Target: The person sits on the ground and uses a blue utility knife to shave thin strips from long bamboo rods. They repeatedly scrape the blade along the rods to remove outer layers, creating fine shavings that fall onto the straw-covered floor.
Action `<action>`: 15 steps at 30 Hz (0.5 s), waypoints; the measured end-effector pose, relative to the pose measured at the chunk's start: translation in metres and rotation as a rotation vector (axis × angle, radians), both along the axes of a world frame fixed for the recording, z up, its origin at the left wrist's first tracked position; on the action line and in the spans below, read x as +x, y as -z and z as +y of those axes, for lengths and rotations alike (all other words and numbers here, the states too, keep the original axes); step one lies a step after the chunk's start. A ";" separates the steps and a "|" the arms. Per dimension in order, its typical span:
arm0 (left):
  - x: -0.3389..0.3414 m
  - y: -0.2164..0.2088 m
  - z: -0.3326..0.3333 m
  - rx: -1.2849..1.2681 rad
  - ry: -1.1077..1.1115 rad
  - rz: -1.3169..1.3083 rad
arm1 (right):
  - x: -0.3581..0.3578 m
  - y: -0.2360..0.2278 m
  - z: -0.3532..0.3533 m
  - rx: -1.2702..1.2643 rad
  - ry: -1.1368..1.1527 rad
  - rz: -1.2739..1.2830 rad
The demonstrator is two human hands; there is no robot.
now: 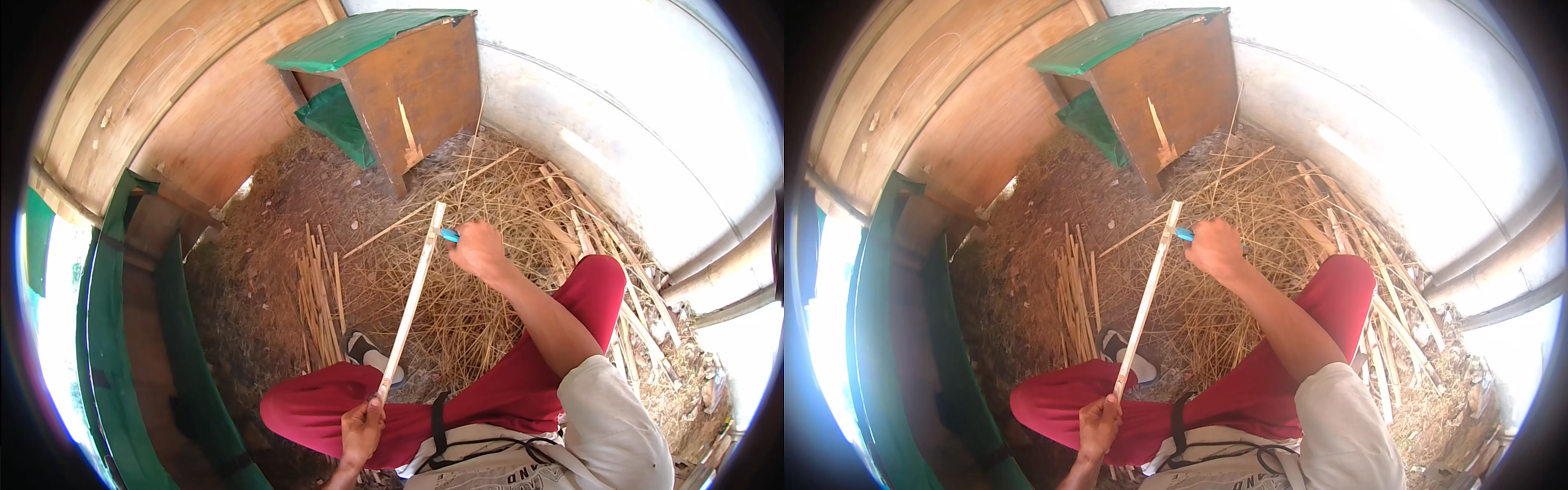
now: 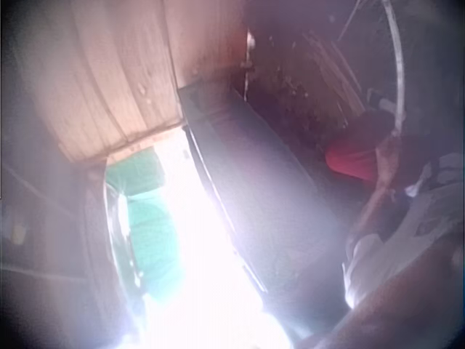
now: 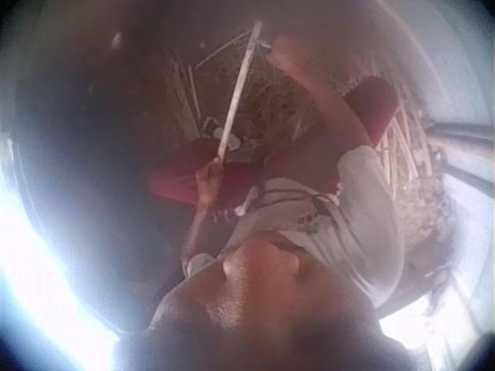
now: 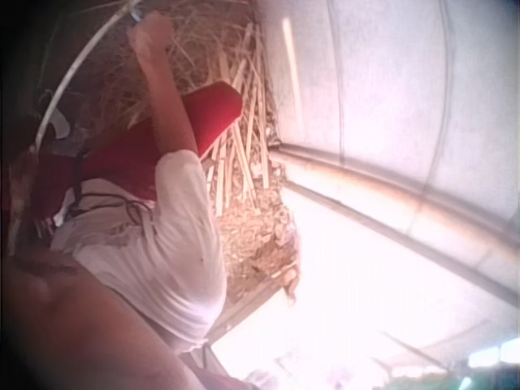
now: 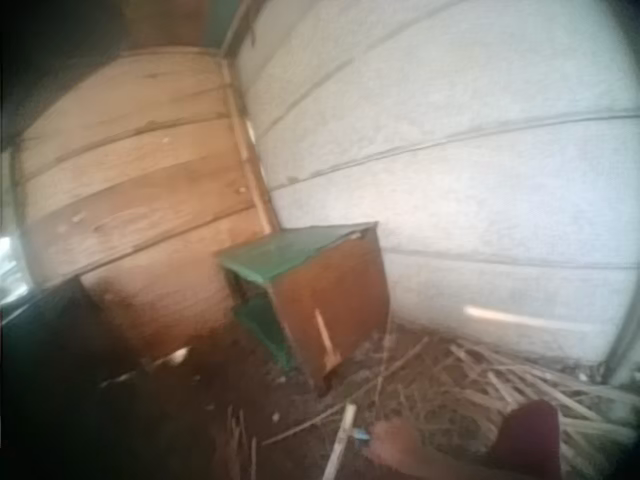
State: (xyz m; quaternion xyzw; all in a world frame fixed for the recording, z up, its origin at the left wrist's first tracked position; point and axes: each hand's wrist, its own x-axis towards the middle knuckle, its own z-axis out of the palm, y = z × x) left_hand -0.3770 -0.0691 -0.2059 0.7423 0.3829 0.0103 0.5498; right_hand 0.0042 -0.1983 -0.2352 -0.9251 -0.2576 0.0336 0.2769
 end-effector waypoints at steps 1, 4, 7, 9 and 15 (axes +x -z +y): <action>0.000 -0.001 -0.001 0.009 0.002 -0.003 | -0.002 -0.003 0.000 -0.022 -0.005 -0.018; -0.006 -0.007 -0.007 -0.031 0.001 0.049 | -0.007 -0.009 -0.003 -0.094 -0.022 -0.026; -0.003 -0.033 -0.019 -0.321 -0.097 0.170 | -0.008 0.003 -0.001 -0.180 -0.043 0.012; -0.008 -0.036 -0.022 -0.393 -0.109 0.197 | -0.009 0.022 0.004 -0.225 -0.065 -0.021; -0.049 -0.047 -0.018 -0.282 -0.123 0.360 | 0.053 0.097 -0.041 -0.426 0.147 0.025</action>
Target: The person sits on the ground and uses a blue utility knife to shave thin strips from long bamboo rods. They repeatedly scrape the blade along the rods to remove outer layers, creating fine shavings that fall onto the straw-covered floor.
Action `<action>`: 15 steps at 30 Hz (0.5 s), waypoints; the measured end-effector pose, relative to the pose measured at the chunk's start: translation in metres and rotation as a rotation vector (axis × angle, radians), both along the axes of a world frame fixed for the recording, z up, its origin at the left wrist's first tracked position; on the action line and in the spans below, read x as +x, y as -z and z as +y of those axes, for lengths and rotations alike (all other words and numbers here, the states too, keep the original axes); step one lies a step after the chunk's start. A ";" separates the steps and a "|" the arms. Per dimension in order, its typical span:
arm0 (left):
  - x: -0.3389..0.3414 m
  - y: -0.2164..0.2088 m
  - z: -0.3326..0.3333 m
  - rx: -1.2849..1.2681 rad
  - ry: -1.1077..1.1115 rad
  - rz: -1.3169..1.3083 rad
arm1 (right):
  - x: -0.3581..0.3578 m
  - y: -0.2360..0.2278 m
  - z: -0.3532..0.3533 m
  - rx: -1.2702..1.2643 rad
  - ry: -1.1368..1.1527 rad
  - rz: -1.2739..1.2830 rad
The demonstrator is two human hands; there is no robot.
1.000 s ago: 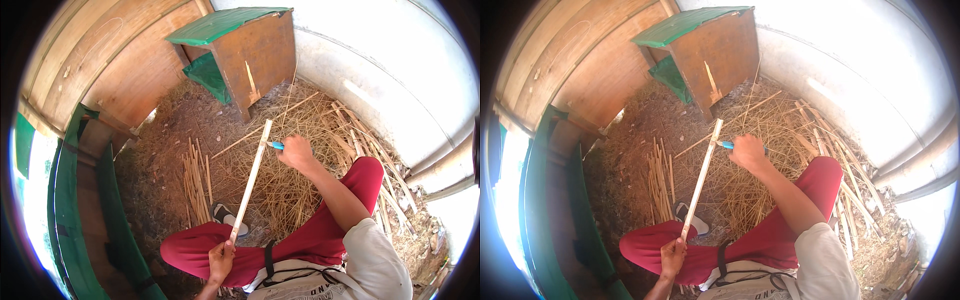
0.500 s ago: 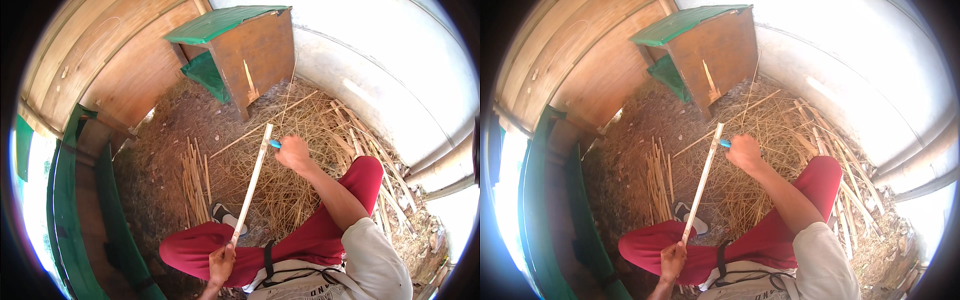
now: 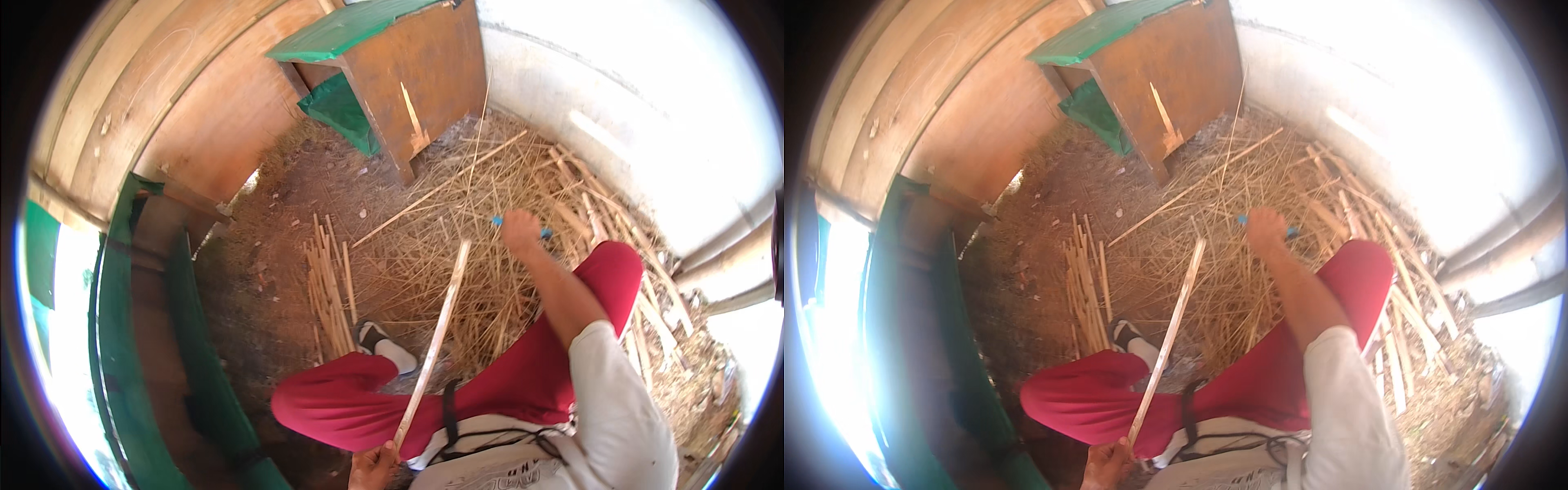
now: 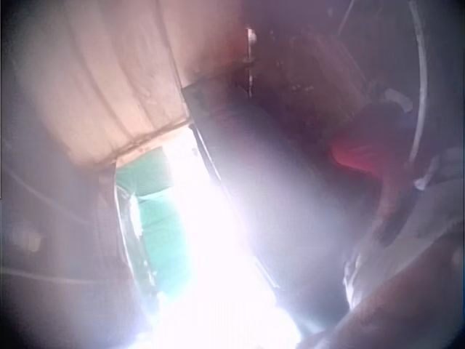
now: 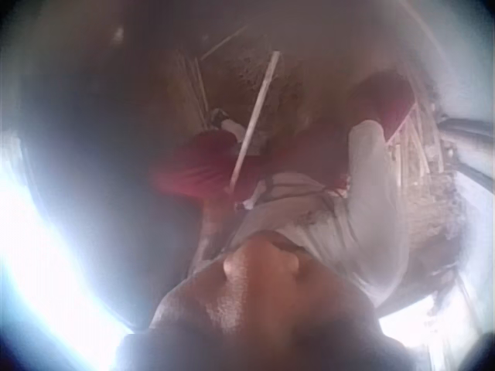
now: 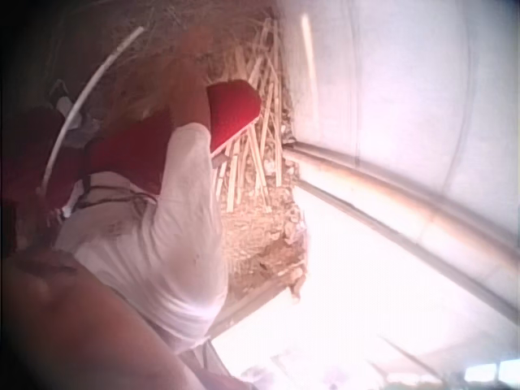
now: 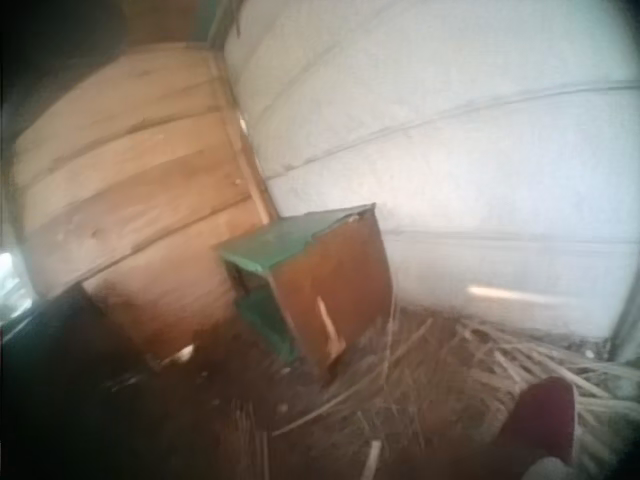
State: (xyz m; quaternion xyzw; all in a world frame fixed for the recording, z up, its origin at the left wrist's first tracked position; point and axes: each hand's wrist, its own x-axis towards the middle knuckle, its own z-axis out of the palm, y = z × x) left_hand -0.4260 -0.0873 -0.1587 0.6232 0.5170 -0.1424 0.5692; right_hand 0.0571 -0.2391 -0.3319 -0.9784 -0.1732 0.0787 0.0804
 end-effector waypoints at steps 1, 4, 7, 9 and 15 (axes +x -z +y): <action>-0.008 -0.001 0.004 0.034 -0.022 0.034 | 0.010 -0.012 0.000 -0.008 0.021 0.060; -0.018 0.003 0.004 0.113 -0.092 0.105 | -0.022 -0.028 0.028 0.178 0.021 -0.023; -0.003 0.017 0.009 -0.001 -0.114 -0.045 | -0.043 -0.058 0.047 0.236 -0.036 0.172; 0.000 0.030 0.013 0.113 -0.027 -0.116 | -0.058 -0.086 0.058 0.299 -0.100 0.365; 0.061 0.030 0.022 0.206 0.144 -0.237 | -0.085 -0.081 0.067 0.687 -0.094 0.745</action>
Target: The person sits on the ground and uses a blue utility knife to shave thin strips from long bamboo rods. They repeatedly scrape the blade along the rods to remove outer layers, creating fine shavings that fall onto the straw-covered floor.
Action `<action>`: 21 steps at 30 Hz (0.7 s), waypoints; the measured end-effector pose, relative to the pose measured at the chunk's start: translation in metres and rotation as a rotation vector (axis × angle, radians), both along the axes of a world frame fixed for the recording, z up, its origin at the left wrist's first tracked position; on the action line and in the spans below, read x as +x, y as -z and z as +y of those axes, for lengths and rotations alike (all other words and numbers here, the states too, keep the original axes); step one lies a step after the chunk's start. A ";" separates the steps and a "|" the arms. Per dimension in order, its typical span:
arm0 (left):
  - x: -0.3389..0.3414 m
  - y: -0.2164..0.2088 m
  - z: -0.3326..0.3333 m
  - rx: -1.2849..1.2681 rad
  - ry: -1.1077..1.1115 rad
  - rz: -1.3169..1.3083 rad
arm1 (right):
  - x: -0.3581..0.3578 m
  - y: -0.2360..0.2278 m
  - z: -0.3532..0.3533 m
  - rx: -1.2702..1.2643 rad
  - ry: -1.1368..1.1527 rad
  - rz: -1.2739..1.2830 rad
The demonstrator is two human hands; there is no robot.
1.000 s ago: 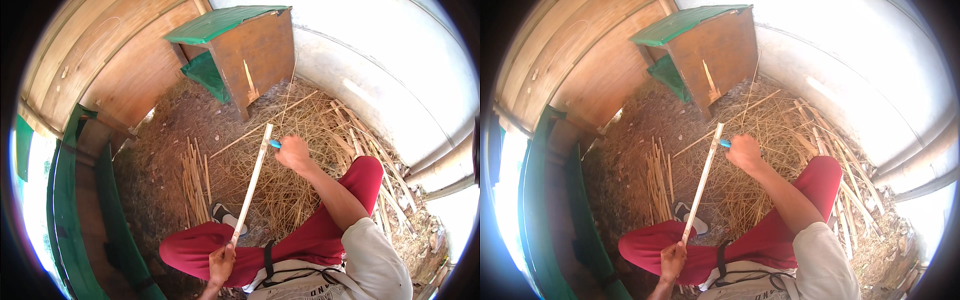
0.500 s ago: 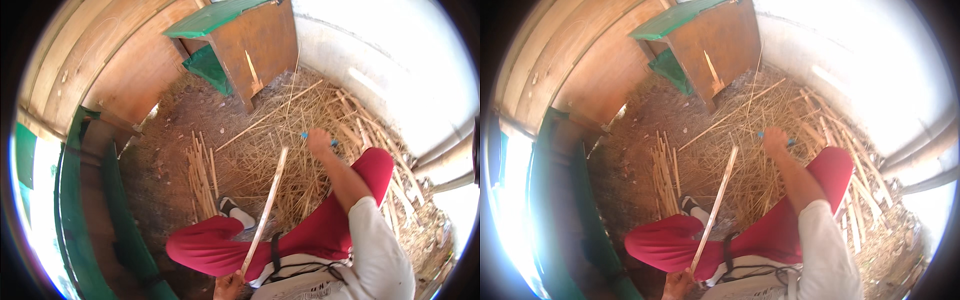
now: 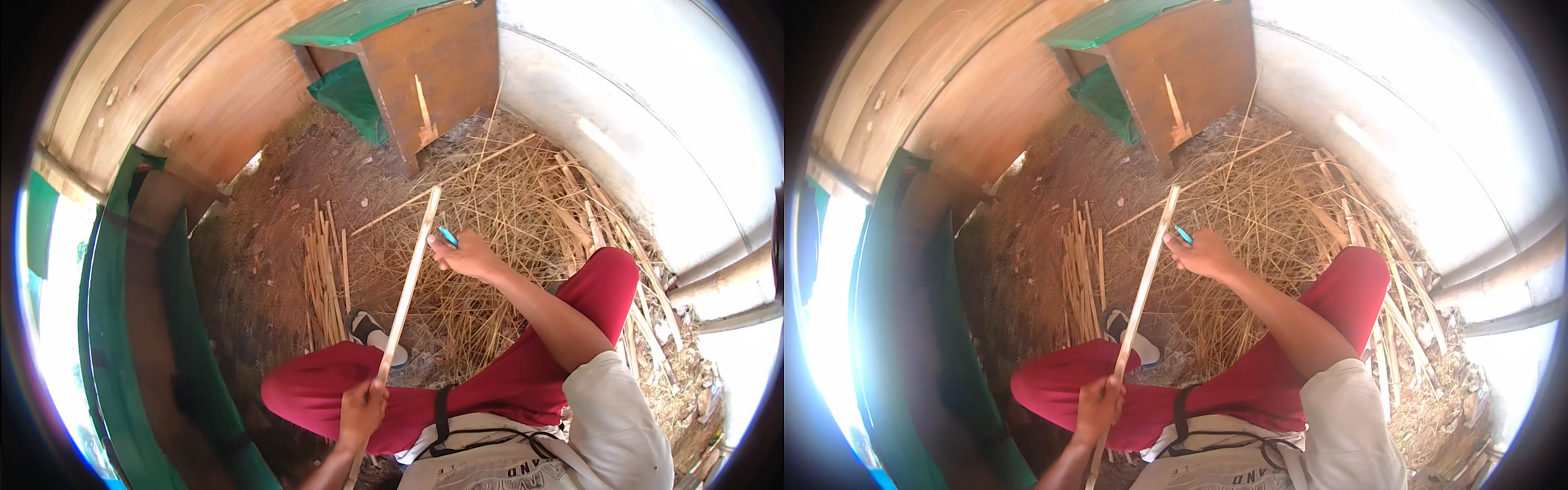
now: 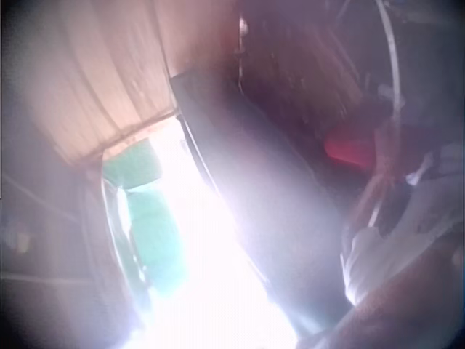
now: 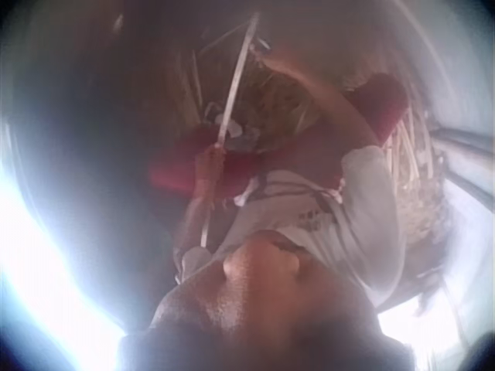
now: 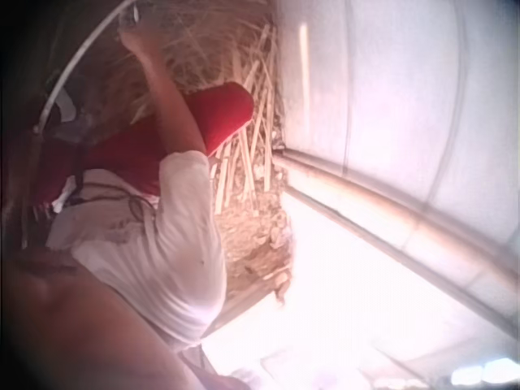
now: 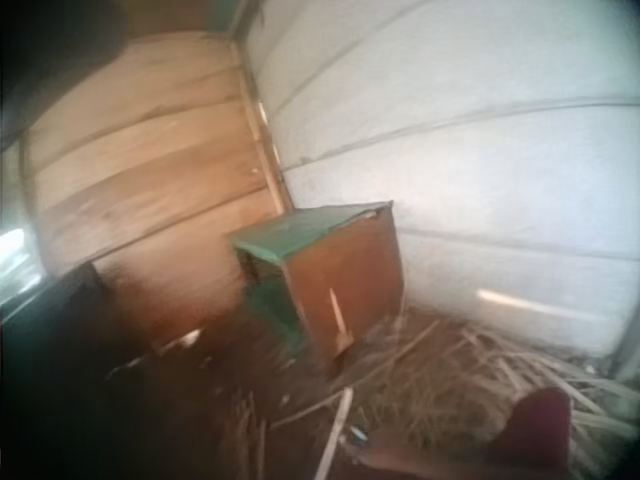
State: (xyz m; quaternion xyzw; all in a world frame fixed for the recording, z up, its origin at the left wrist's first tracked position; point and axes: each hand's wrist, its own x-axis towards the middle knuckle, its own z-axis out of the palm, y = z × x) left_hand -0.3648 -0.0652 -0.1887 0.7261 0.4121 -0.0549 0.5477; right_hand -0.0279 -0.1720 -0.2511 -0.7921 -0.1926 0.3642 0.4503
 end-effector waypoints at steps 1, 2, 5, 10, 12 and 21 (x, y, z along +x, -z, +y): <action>0.016 -0.003 0.003 -0.054 0.001 0.011 | -0.005 0.003 0.000 0.134 0.033 0.055; 0.030 -0.004 0.006 -0.106 0.001 0.020 | -0.014 -0.007 0.000 0.176 0.060 0.139; 0.068 -0.008 0.016 -0.344 0.051 0.026 | -0.030 -0.009 -0.004 0.390 0.040 0.259; 0.103 -0.006 0.035 -0.755 0.096 0.006 | -0.020 -0.026 -0.006 0.613 0.161 0.465; 0.114 -0.008 0.037 -0.746 0.125 0.019 | -0.015 -0.027 -0.009 0.614 0.238 0.427; 0.124 -0.013 0.063 -0.354 0.247 -0.033 | -0.010 -0.034 -0.011 0.688 0.363 0.497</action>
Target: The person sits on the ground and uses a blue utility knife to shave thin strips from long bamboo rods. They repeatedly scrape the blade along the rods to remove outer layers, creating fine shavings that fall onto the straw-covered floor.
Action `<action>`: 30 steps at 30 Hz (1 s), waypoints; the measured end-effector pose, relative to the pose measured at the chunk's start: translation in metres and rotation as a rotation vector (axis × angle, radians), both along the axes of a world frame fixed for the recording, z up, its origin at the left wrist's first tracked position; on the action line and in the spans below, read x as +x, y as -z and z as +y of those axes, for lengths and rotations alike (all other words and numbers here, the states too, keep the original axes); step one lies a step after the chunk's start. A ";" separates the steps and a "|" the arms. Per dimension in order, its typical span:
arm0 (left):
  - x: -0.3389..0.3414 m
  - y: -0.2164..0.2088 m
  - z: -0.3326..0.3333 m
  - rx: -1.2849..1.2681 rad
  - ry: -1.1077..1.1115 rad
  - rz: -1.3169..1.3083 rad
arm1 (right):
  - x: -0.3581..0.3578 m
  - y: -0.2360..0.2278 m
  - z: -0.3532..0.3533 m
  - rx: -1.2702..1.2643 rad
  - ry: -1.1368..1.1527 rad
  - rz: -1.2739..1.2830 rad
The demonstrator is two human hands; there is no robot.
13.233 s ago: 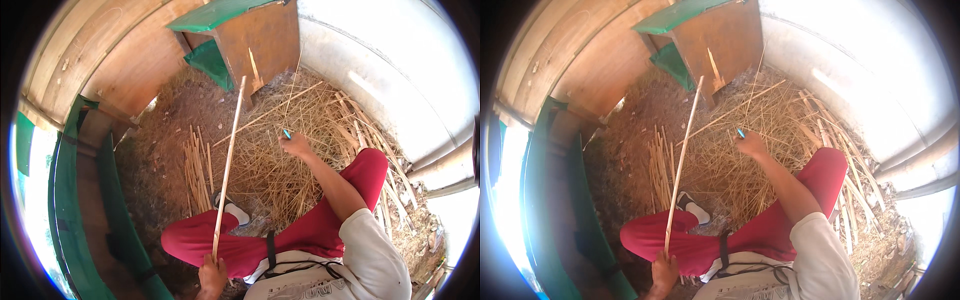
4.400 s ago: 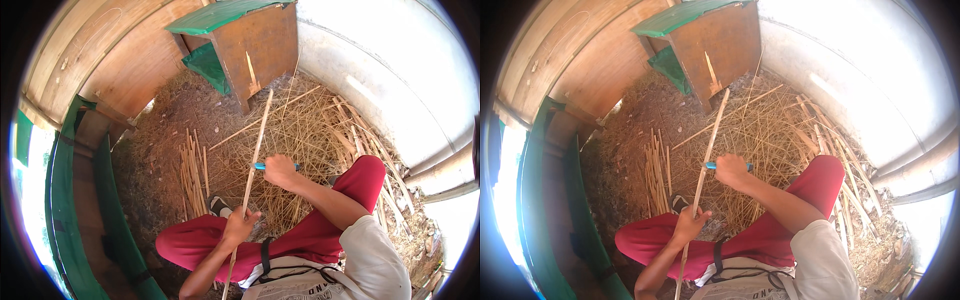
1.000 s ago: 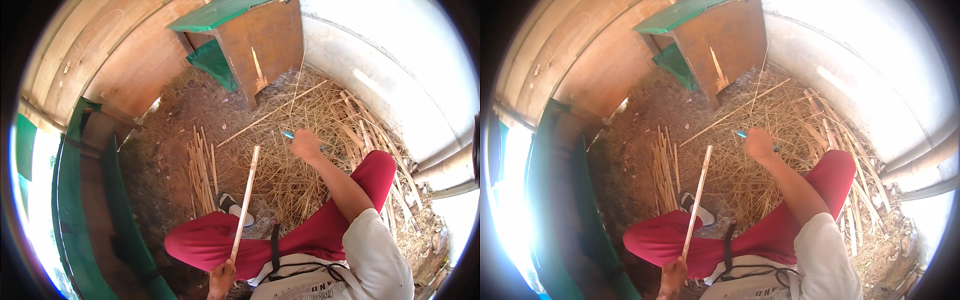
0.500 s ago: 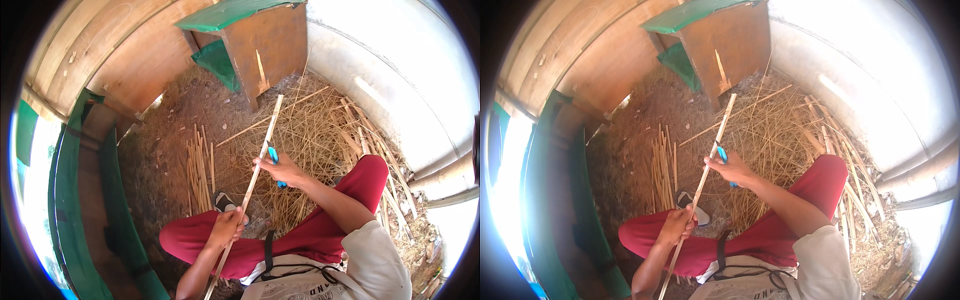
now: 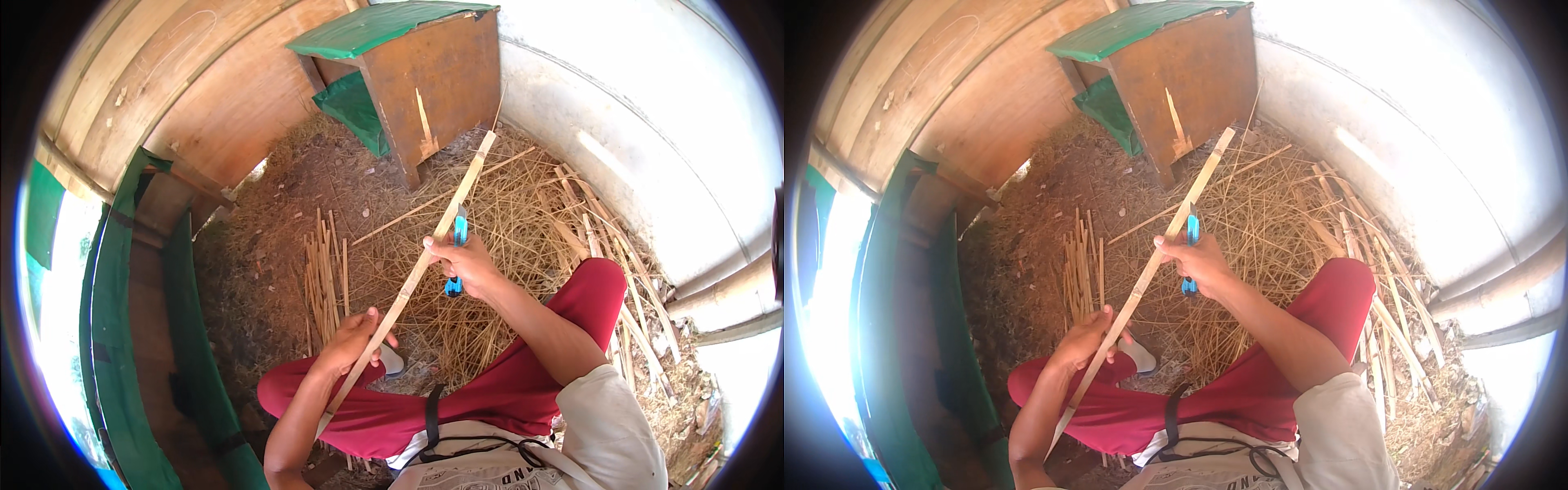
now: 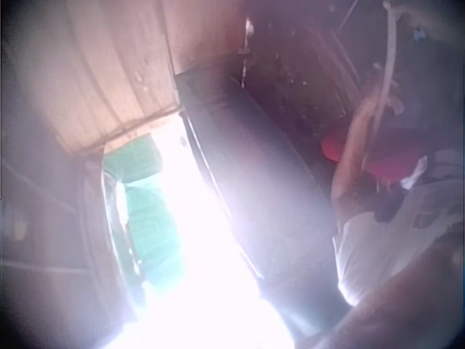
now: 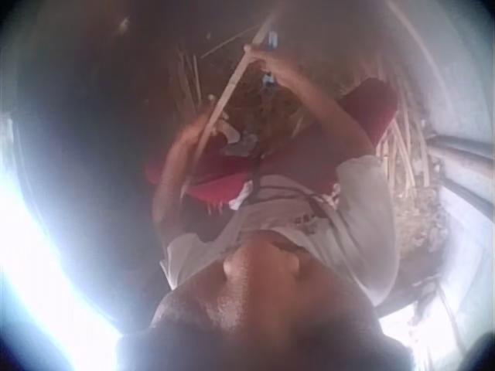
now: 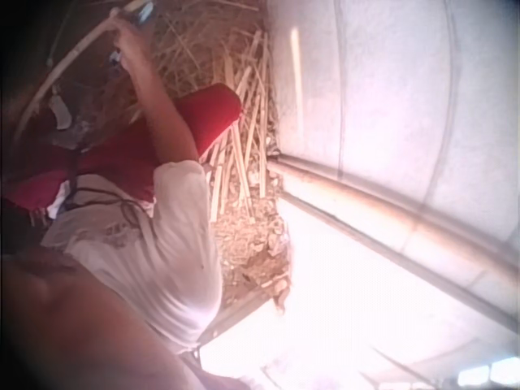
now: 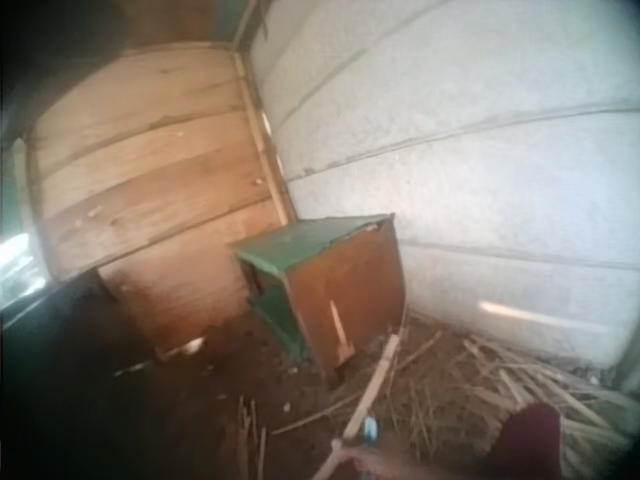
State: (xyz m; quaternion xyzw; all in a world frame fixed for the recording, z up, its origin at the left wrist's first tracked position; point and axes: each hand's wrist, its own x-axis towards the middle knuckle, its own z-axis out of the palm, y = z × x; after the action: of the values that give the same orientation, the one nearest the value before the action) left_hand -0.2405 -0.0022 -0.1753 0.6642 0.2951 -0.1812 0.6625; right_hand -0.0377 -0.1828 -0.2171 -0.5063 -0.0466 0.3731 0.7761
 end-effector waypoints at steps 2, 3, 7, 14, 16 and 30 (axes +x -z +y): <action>-0.005 0.005 0.011 0.482 0.056 -0.140 | 0.000 -0.001 0.004 -0.010 0.032 0.000; -0.004 -0.006 0.014 0.490 -0.040 -0.153 | 0.001 0.001 0.003 0.009 0.052 0.011; -0.017 -0.015 0.036 0.963 -0.084 -0.494 | 0.006 0.005 0.000 0.057 0.101 0.052; -0.047 -0.064 0.059 0.896 -0.167 -0.156 | 0.017 0.003 -0.003 0.063 0.192 0.065; -0.046 -0.081 0.052 1.266 -0.160 -0.403 | 0.024 -0.002 -0.006 0.083 0.227 0.071; -0.097 -0.145 0.053 2.140 -0.550 -0.637 | 0.059 -0.027 -0.034 0.184 0.544 0.081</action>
State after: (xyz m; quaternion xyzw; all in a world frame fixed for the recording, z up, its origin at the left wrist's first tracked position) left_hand -0.3378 0.0513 -0.0302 0.8155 0.2521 0.4892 -0.1793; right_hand 0.0215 -0.2168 -0.1898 -0.4123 0.0882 0.1655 0.8916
